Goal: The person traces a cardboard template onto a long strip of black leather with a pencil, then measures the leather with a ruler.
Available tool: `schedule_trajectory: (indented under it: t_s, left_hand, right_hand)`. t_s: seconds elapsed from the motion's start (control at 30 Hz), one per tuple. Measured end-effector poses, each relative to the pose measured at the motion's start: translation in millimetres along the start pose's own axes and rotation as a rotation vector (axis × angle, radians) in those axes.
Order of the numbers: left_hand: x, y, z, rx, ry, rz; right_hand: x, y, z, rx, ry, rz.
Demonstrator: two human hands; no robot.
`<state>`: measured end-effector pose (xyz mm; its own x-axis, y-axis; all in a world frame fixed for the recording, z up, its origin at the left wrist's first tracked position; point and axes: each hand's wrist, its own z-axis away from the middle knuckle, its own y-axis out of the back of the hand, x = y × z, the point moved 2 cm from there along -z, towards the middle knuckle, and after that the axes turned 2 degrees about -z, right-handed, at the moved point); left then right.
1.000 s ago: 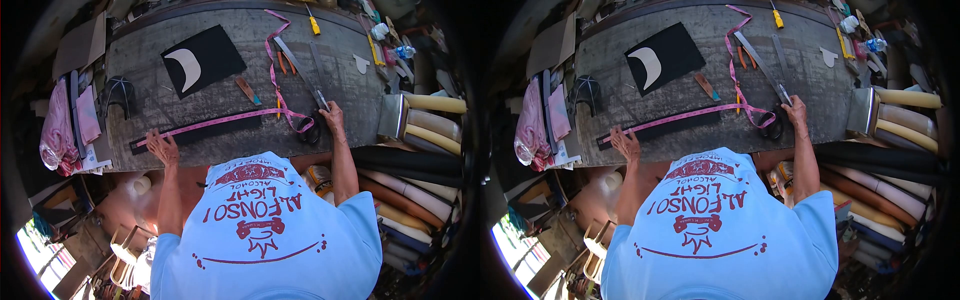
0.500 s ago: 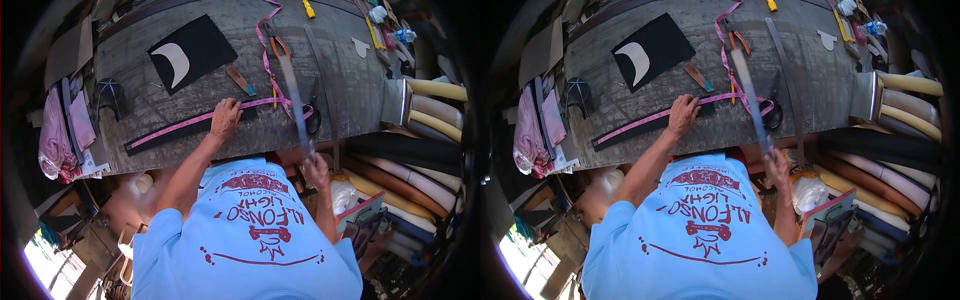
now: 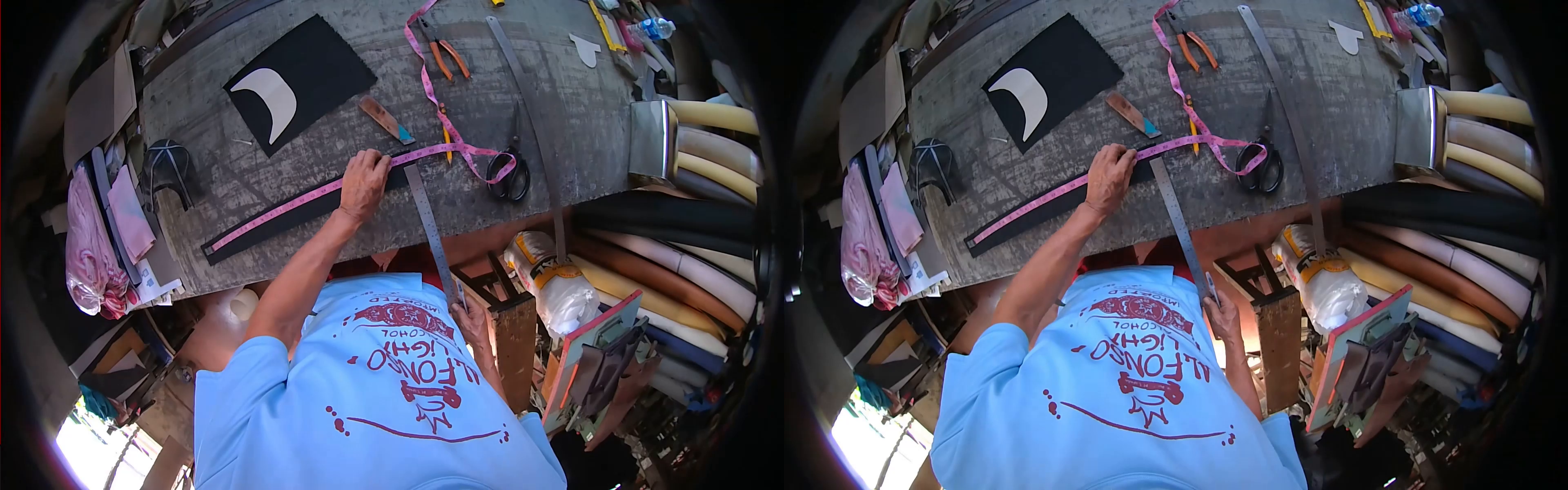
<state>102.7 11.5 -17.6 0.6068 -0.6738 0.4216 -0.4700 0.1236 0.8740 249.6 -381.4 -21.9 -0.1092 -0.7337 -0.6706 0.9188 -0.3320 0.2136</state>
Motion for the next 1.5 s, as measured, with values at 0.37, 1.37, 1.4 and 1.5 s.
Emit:
schedule_trajectory:
  t_s: [0.37,1.37,1.4,1.5]
  left_hand:
    - [5.7,18.7,-9.7,0.043,-0.133,0.029]
    - [27.0,-20.5,43.9,-0.189,0.039,-0.109]
    - [27.1,-20.7,43.8,-0.188,0.042,-0.112]
    - [27.0,-20.7,44.4,-0.200,0.044,-0.122]
  right_hand:
    - [-8.8,-7.8,-6.0,-0.018,0.054,0.028]
    - [-45.2,-23.4,-9.5,-0.068,0.007,0.024]
    - [-40.9,-22.6,-10.7,-0.074,0.007,0.027]
    - [-33.6,-21.7,-14.2,-0.079,0.000,0.026]
